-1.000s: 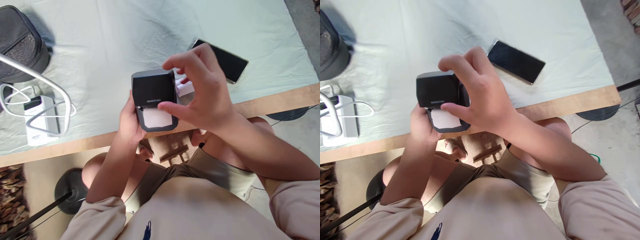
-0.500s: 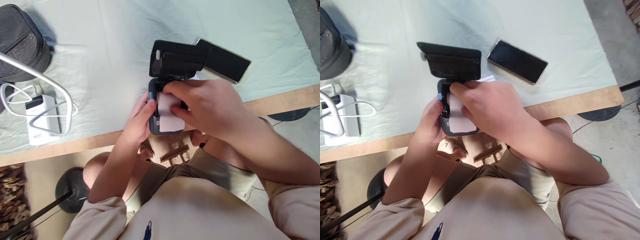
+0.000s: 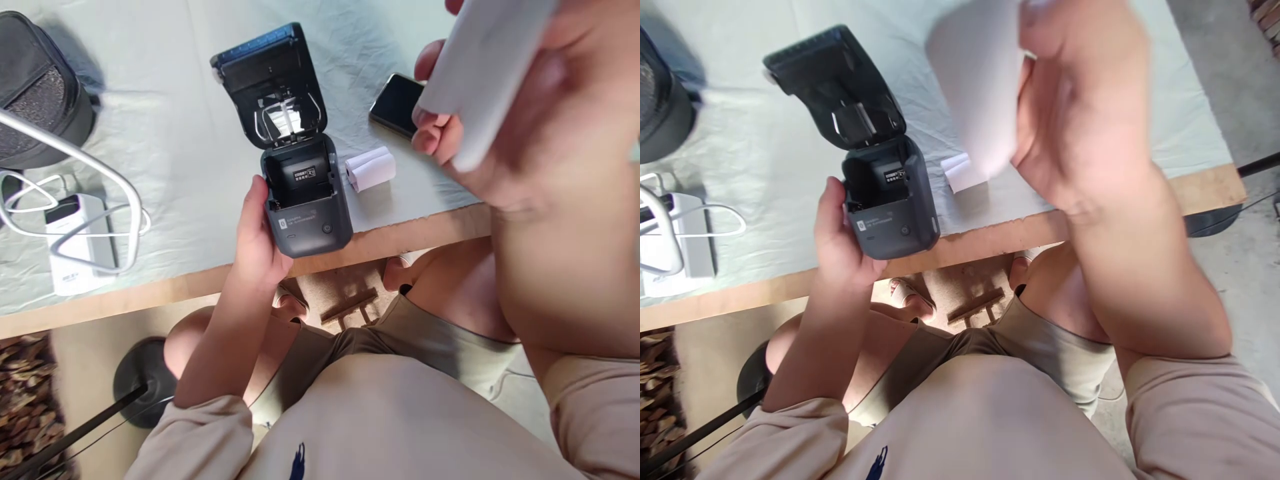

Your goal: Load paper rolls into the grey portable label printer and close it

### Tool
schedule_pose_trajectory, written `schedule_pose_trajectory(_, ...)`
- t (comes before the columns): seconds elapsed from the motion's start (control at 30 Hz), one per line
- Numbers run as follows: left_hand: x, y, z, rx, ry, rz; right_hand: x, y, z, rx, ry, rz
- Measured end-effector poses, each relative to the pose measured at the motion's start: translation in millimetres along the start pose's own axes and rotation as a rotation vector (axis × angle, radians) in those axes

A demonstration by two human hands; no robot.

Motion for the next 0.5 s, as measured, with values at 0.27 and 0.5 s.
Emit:
schedule_pose_trajectory(0.27, 2.4, 0.5, -0.8, 0.054, 0.02, 0.007, -61.4, -35.5, 6.6, -0.152, 0.526, 0.114)
schedule_pose_trajectory(0.5, 0.0, 4.0, 1.5, 0.096, 0.003, -0.061, -61.7, -34.4, 10.5, -0.125, 0.883, 0.074)
Point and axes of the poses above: each hand's wrist, its own y-axis away from the middle knuckle, its own z-axis out of the back of the hand, x = y × z, the point moved 5 cm from there along -y, towards the middle knuckle, and after that the axes turned 14 degrees about y, right-handed, at the moved point
